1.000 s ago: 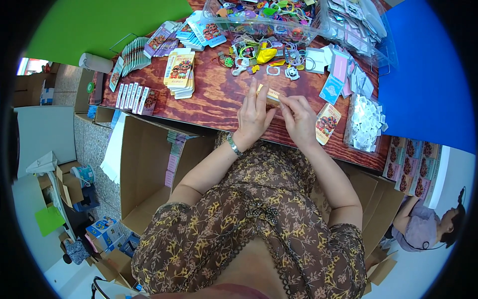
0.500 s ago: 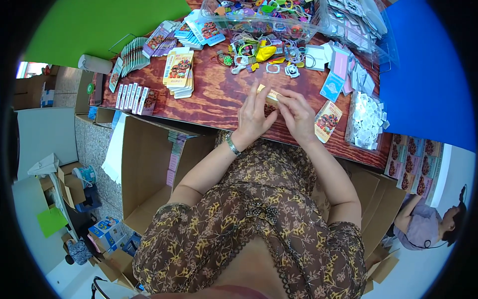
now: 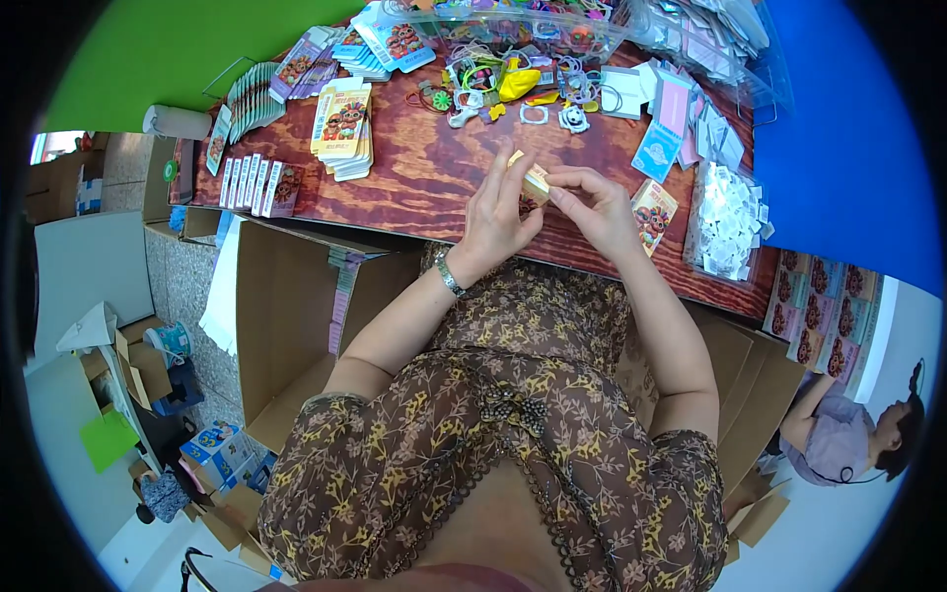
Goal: Packing small toy items and cards into plastic cups on a table.
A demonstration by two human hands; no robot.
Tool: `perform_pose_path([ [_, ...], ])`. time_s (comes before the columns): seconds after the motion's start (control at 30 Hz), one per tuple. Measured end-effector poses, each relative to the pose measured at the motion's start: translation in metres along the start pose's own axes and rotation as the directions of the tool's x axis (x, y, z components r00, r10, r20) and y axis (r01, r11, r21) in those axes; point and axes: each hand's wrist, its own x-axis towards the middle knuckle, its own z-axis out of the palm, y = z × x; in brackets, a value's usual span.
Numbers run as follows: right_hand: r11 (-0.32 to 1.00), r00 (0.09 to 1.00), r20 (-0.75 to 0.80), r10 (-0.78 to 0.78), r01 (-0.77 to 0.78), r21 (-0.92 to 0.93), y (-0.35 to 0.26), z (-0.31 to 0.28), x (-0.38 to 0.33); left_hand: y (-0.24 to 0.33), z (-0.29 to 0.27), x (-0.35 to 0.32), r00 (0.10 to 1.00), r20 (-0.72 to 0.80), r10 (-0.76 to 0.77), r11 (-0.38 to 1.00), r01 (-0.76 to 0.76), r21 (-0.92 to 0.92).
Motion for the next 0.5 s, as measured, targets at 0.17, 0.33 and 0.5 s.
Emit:
perform_pose_path([
  [0.17,0.975,0.992,-0.097,-0.084,0.061,-0.216,-0.007,0.011,-0.007,0.004,-0.001,0.000,1.000,-0.001,-0.003,1.000,0.003,0.010],
  [0.33,0.952,0.977,-0.163,-0.137,0.084,-0.293,-0.010,0.019,-0.011,0.006,0.002,-0.002,1.000,-0.019,0.000,1.000,0.000,0.026],
  [0.5,0.768,0.927,-0.028,-0.373,0.292,-0.570,-0.017,0.024,-0.018,0.004,-0.003,-0.003,1.000,-0.004,-0.006,1.000,0.006,-0.001],
])
